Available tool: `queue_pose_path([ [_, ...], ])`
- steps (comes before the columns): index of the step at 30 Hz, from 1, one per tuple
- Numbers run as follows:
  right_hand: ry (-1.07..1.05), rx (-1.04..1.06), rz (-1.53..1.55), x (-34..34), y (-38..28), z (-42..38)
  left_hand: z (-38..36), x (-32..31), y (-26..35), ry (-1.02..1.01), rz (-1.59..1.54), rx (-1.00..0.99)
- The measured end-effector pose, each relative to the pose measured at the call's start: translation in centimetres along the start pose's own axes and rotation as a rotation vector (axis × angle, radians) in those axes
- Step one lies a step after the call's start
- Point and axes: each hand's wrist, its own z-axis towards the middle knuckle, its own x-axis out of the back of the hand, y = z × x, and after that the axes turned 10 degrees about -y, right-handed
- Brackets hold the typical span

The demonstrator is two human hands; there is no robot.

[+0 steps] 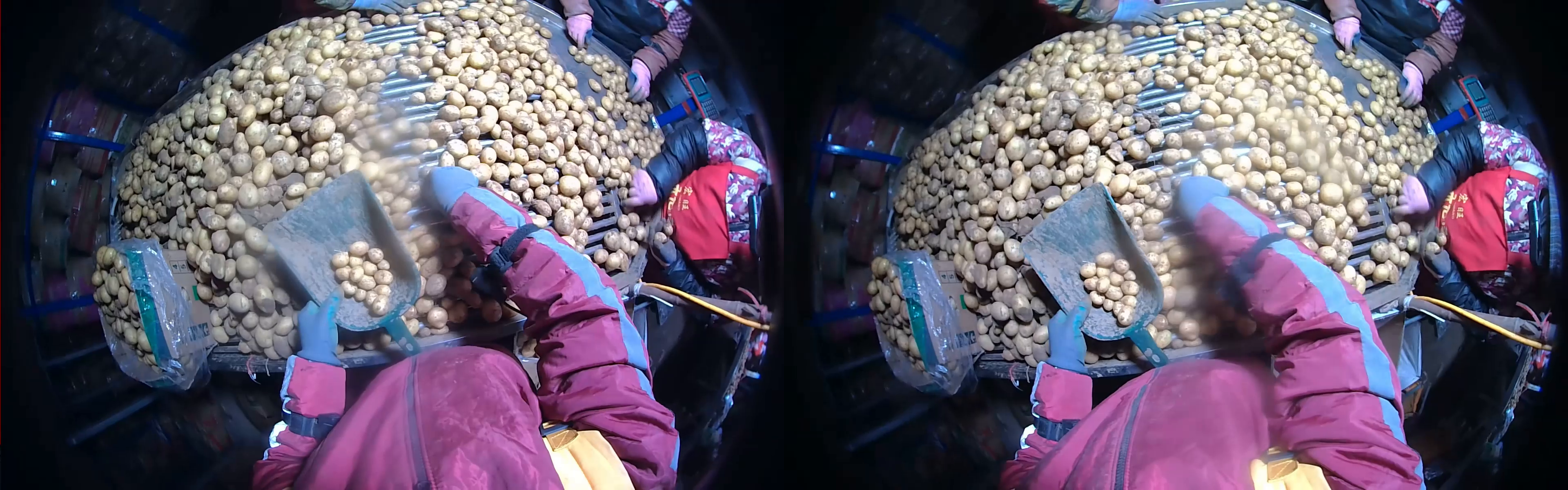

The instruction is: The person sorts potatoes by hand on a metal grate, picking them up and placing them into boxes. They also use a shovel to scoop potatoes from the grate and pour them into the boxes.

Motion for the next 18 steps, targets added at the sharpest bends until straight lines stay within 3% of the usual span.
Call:
queue_pose_path([
  [4,-0.003,0.184,0.293,2.2,2.3,-2.5,0.7,0.1,-0.5,-0.019,0.036,-0.004],
  [6,-0.091,0.197,0.678,1.7,4.8,-2.7,0.7,0.0,-0.2,-0.029,0.032,0.007],
  [9,-0.075,0.176,0.994,1.3,7.4,-4.0,0.2,-0.7,1.5,-0.051,0.001,0.039],
  [11,-0.219,0.144,1.399,2.9,7.4,-7.0,0.2,-1.3,2.0,-0.059,-0.038,0.035],
  [14,-0.303,0.265,1.737,1.4,7.8,-6.5,0.4,-1.7,1.8,-0.06,-0.102,-0.012],
  [18,-0.235,0.304,1.833,1.7,5.8,-8.3,0.8,-1.8,1.3,-0.057,-0.115,-0.016],
])
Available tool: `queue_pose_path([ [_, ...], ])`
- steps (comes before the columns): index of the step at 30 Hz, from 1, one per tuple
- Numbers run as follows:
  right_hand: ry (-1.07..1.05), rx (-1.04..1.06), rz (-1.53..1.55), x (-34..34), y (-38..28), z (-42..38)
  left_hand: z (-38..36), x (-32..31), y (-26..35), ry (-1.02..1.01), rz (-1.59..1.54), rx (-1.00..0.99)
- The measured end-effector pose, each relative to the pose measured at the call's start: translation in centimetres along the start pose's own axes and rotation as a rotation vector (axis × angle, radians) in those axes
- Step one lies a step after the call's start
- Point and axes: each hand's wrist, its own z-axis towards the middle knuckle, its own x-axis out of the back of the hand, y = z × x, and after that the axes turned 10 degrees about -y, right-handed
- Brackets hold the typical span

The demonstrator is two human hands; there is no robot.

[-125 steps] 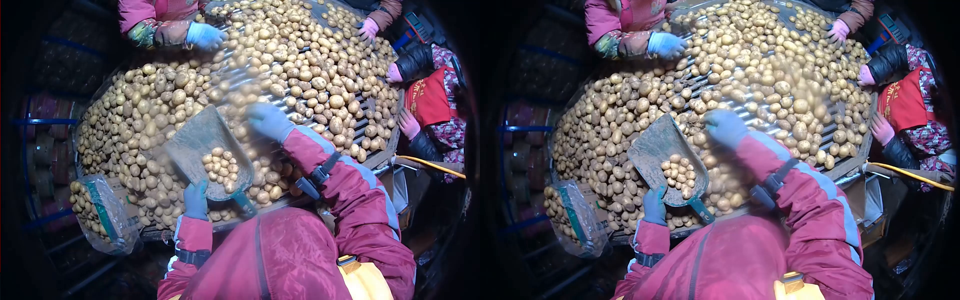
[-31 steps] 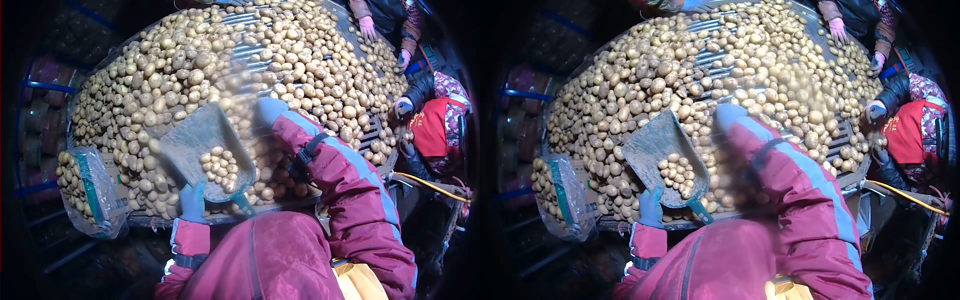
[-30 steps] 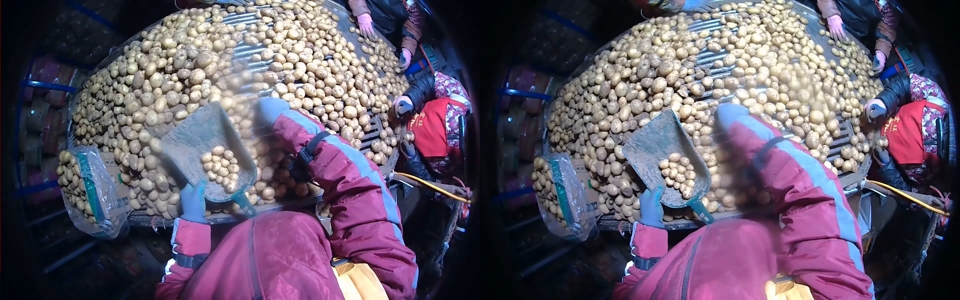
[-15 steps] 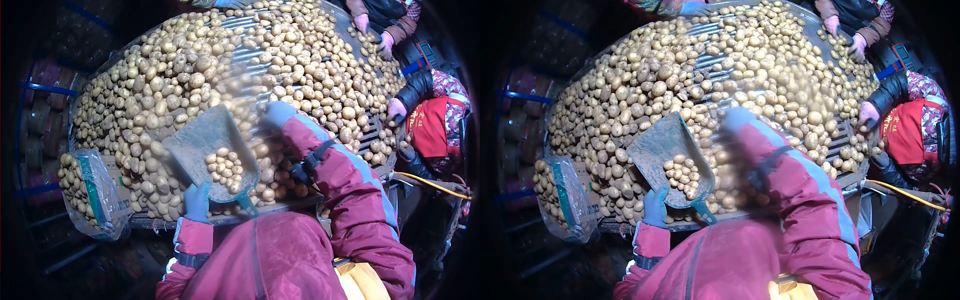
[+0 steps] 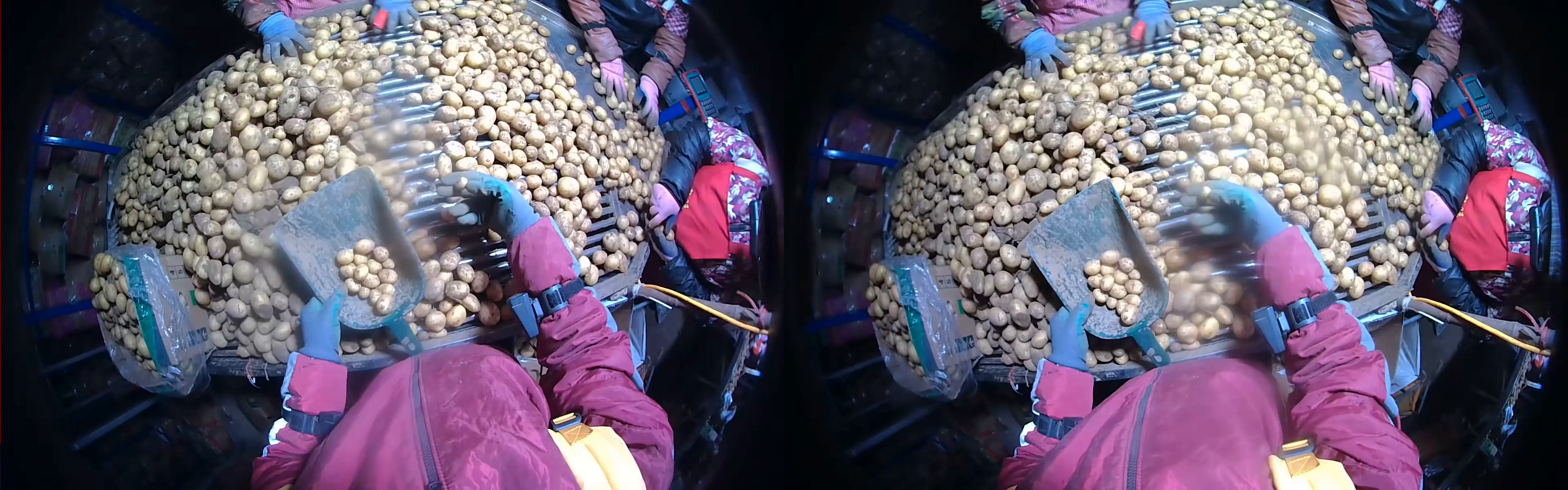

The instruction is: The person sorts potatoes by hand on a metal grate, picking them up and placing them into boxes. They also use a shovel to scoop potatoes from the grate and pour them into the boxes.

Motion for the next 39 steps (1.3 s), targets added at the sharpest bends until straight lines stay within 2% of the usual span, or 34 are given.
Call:
queue_pose_path([
  [3,-0.093,0.005,0.187,-2.2,-1.2,-1.1,0.3,0.5,-0.4,-0.006,0.057,0.014],
  [6,0.015,0.059,0.208,-0.4,0.3,0.3,0.2,0.4,0.0,-0.004,0.047,0.031],
  [10,0.185,0.019,-0.428,2.6,-0.6,3.3,-0.3,0.0,0.8,0.001,0.028,0.018],
  [12,0.245,0.087,-0.855,1.8,-0.9,5.6,-0.2,0.8,-0.1,0.012,0.048,0.041],
  [15,0.352,0.082,-1.605,0.0,-2.3,9.4,-0.3,1.3,-0.5,0.021,0.054,0.063],
  [18,0.243,-0.234,-1.812,-1.1,-3.3,13.2,-0.8,1.1,-0.7,0.024,-0.046,0.011],
  [19,0.378,-0.211,-1.75,-1.4,-3.0,14.1,-0.9,0.8,-0.7,0.027,-0.096,-0.019],
  [22,0.379,-0.131,-1.923,-2.6,-2.2,14.4,-1.5,0.5,0.0,0.044,-0.094,-0.011],
  [24,0.232,-0.276,-1.926,-3.3,-3.2,15.2,-2.0,1.1,-0.2,0.029,-0.083,0.01],
  [26,0.217,-0.222,-1.919,-3.0,-3.5,14.7,-2.2,1.1,0.1,0.018,-0.062,0.02],
  [29,0.356,-0.152,-1.899,-0.6,-1.9,15.1,-2.3,0.9,0.0,0.042,-0.107,-0.02],
  [32,0.271,-0.135,-1.387,2.3,-2.6,14.2,-2.2,0.9,0.3,0.058,-0.049,-0.01],
  [33,0.294,-0.053,-1.131,3.2,-2.3,14.0,-2.1,1.0,0.4,0.057,-0.017,0.003],
  [36,-0.016,0.034,-0.301,-1.7,-3.6,8.8,-1.5,1.1,0.3,0.048,-0.039,0.005],
  [38,-0.199,0.061,-0.245,-6.9,-3.8,5.5,-1.6,0.7,1.4,0.064,-0.03,0.096],
  [39,-0.361,0.11,-0.303,-8.9,-3.3,4.3,-1.5,0.5,1.9,0.074,-0.022,0.14],
])
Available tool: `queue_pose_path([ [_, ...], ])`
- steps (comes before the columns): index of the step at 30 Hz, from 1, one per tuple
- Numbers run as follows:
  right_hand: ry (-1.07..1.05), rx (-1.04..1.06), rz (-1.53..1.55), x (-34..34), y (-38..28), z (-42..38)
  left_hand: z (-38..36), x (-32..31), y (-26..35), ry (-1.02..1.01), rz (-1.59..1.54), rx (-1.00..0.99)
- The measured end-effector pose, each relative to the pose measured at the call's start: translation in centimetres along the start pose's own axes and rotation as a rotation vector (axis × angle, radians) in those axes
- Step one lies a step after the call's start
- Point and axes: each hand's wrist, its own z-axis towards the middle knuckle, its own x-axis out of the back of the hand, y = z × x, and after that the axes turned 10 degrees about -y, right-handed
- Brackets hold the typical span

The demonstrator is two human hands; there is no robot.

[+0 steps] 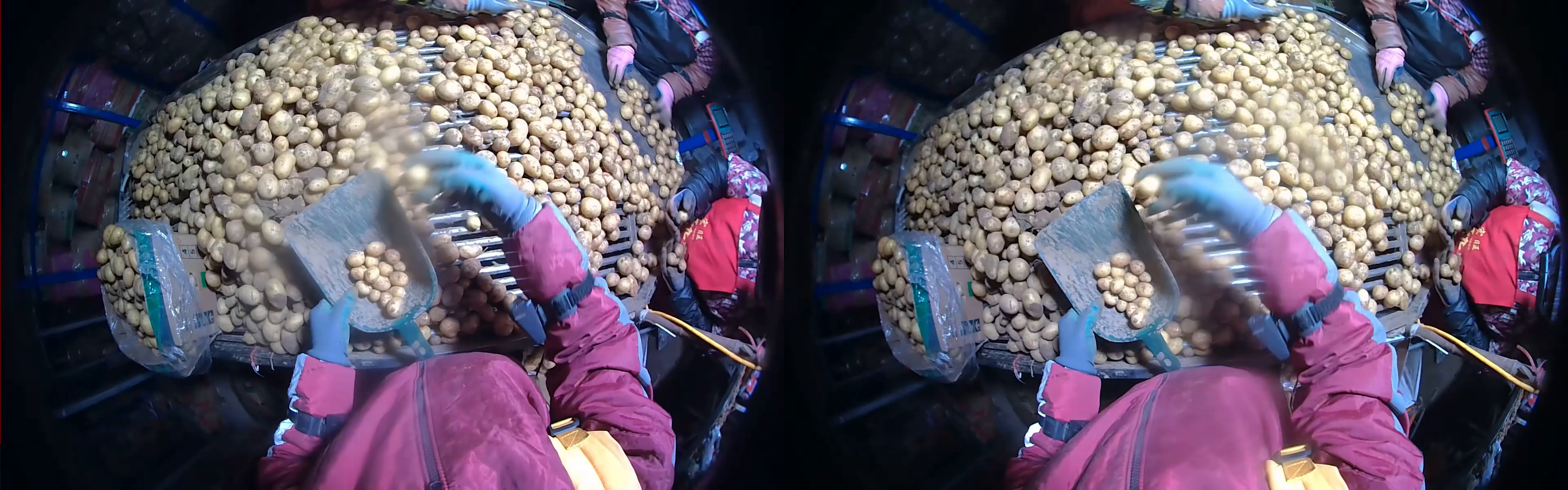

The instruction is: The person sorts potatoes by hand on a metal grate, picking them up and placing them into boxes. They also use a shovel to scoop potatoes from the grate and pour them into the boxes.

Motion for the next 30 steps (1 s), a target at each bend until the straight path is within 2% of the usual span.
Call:
queue_pose_path([
  [1,-0.157,0.061,-0.057,-1.4,0.0,-0.2,0.2,0.1,0.1,-0.001,0.019,0.004],
  [3,-0.047,0.059,-0.197,-0.2,0.2,0.7,0.4,0.5,0.0,0.0,0.054,0.014],
  [6,0.339,-0.119,-0.244,5.1,2.6,3.1,1.0,1.4,-1.6,0.024,0.108,-0.096],
  [9,0.368,-0.22,-1.174,6.6,5.1,4.8,1.1,2.0,-2.2,0.001,0.102,-0.105],
  [12,0.314,-0.502,-1.432,5.6,6.5,6.3,1.1,1.9,-2.6,0.017,0.008,-0.124],
  [15,0.292,-0.475,-1.535,5.5,7.9,6.9,0.8,1.6,-2.3,-0.018,-0.02,-0.182],
  [16,0.364,-0.376,-1.551,5.8,8.2,6.9,0.6,1.6,-2.2,-0.021,-0.038,-0.147],
  [19,0.435,-0.304,-1.398,7.0,7.9,7.1,1.0,2.8,-3.0,-0.047,-0.016,-0.131],
  [20,0.351,-0.375,-1.38,8.3,8.1,7.2,1.0,3.2,-3.0,-0.064,0.041,-0.142],
  [22,0.328,-0.4,-1.045,10.3,7.5,5.3,0.3,2.6,-1.8,-0.046,0.034,-0.102],
  [25,0.221,-0.278,-0.601,10.9,5.7,1.1,0.5,2.7,-2.0,-0.028,0.013,-0.08],
  [27,0.258,-0.223,-0.162,8.7,4.1,-1.5,0.4,2.4,-1.7,-0.002,0.014,-0.047],
  [29,0.429,-0.224,0.453,5.8,3.7,-2.5,-0.2,1.7,-0.3,0.032,0.047,0.018],
  [30,0.372,-0.247,0.473,6.2,4.4,-2.0,0.6,2.1,-1.5,0.023,-0.014,-0.079],
])
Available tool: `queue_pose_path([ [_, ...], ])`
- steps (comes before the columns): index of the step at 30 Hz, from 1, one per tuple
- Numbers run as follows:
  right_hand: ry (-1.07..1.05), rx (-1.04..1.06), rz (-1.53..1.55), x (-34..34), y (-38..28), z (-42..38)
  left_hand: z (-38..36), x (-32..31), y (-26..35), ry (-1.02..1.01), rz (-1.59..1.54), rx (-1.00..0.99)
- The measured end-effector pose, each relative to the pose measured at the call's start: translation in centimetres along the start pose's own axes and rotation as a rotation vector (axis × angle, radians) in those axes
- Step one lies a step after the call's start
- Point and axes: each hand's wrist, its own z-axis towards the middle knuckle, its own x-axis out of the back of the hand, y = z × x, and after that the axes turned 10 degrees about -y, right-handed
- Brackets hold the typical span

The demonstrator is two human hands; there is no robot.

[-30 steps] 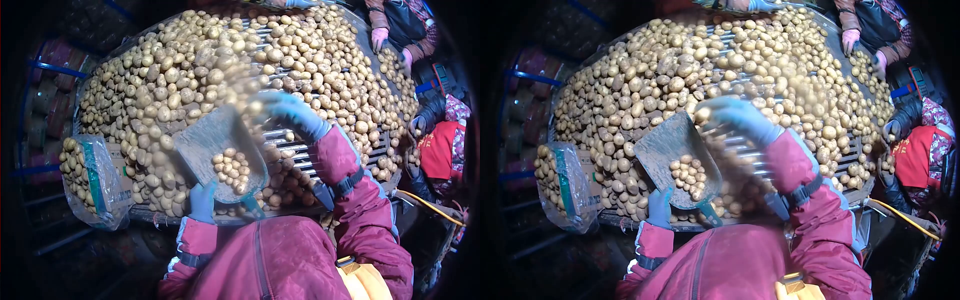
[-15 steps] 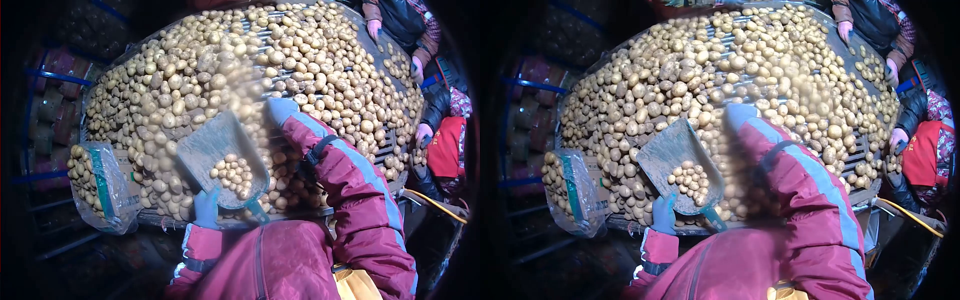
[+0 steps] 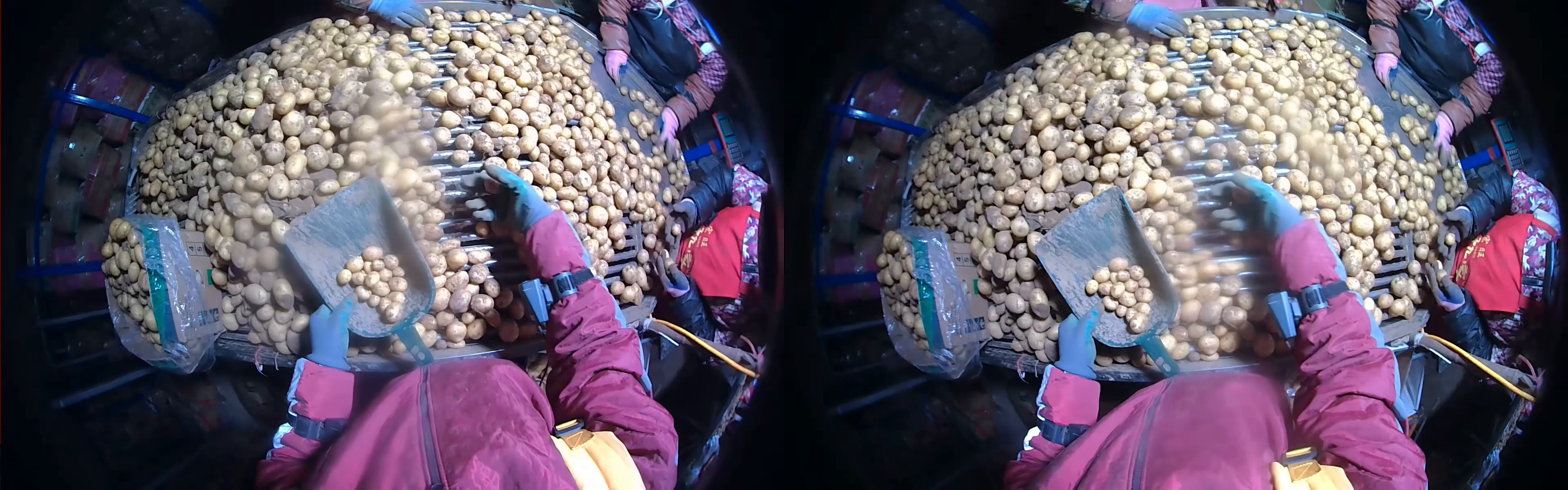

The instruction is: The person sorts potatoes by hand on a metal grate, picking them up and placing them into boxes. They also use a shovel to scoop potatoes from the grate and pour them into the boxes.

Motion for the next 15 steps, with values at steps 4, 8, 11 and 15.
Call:
queue_pose_path([
  [4,0.025,0.093,-0.733,-0.6,1.8,4.3,-0.1,0.0,0.5,-0.013,0.014,0.004],
  [8,0.189,0.171,-1.704,-3.5,3.7,6.2,0.4,0.4,-0.6,-0.033,0.01,-0.018],
  [11,0.188,0.006,-1.969,-5.4,4.7,7.0,0.0,0.3,-0.3,-0.059,0.043,0.001],
  [15,0.243,0.139,-1.921,-2.9,4.8,8.6,0.2,-0.5,-0.3,-0.001,0.077,-0.003],
])
